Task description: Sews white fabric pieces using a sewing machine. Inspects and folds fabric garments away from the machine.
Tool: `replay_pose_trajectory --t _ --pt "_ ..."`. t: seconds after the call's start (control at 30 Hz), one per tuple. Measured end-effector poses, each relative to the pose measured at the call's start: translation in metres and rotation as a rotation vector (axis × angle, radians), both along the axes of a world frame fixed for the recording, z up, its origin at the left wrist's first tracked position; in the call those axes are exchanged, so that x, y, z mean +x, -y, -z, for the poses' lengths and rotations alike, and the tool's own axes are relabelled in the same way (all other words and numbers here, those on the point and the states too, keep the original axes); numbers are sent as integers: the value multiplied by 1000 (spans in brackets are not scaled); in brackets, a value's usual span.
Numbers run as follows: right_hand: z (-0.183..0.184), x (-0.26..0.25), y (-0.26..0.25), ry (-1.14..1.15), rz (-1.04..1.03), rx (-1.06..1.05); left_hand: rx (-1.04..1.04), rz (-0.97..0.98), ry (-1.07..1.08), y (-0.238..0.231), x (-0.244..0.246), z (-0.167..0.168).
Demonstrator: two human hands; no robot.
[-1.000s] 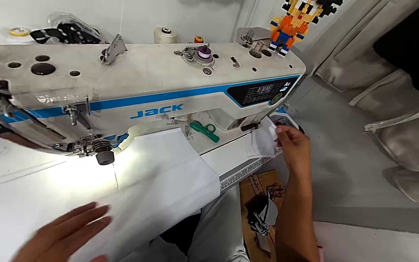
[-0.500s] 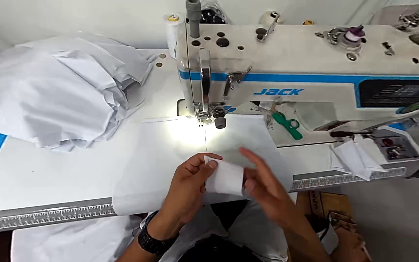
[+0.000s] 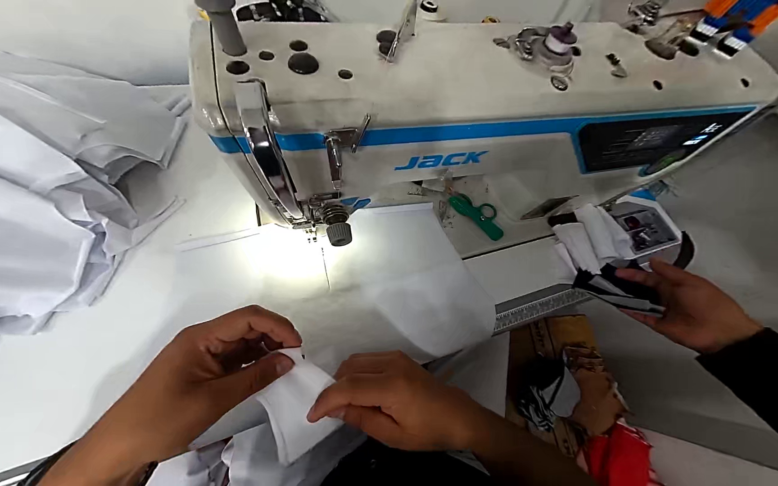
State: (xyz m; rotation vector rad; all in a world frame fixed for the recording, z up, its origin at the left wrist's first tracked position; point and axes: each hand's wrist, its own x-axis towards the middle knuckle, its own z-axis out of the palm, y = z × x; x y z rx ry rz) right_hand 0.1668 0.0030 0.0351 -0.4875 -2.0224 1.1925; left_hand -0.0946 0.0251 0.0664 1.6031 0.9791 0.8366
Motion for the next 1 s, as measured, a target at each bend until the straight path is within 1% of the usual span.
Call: replay_pose_trajectory --t 0.07,0.13,0.23,0.3,0.37,0.43,0.53,0.6,0.73,0.9,1.0 --pt "3 -6 3 21 -34 29 0 -53 -69 -2 -5 -2" --pt "4 -13 4 39 -38 152 3 -80 -144 -6 -10 -6" --pt "6 -24 -6 97 147 483 29 -84 -209 -24 -10 -15" --pt "9 -27 -21 129 292 591 76 -82 -204 -45 -6 -17" --pt "12 -29 -37 222 435 619 99 -110 -232 -71 2 -15" --pt "15 -33 -52 347 547 620 114 -118 -277 -97 8 -3" --pt "21 -37 -56 448 588 592 130 -156 -382 -115 14 10" --pt "27 -38 -48 441 587 584 166 -163 -389 -106 11 15" --pt "35 -42 -35 427 600 564 186 -273 -305 -87 1 27" --pt "36 -42 -38 413 646 506 229 -336 -371 -89 8 25" --pt "36 -43 -38 417 650 489 246 -335 -387 -92 8 29"
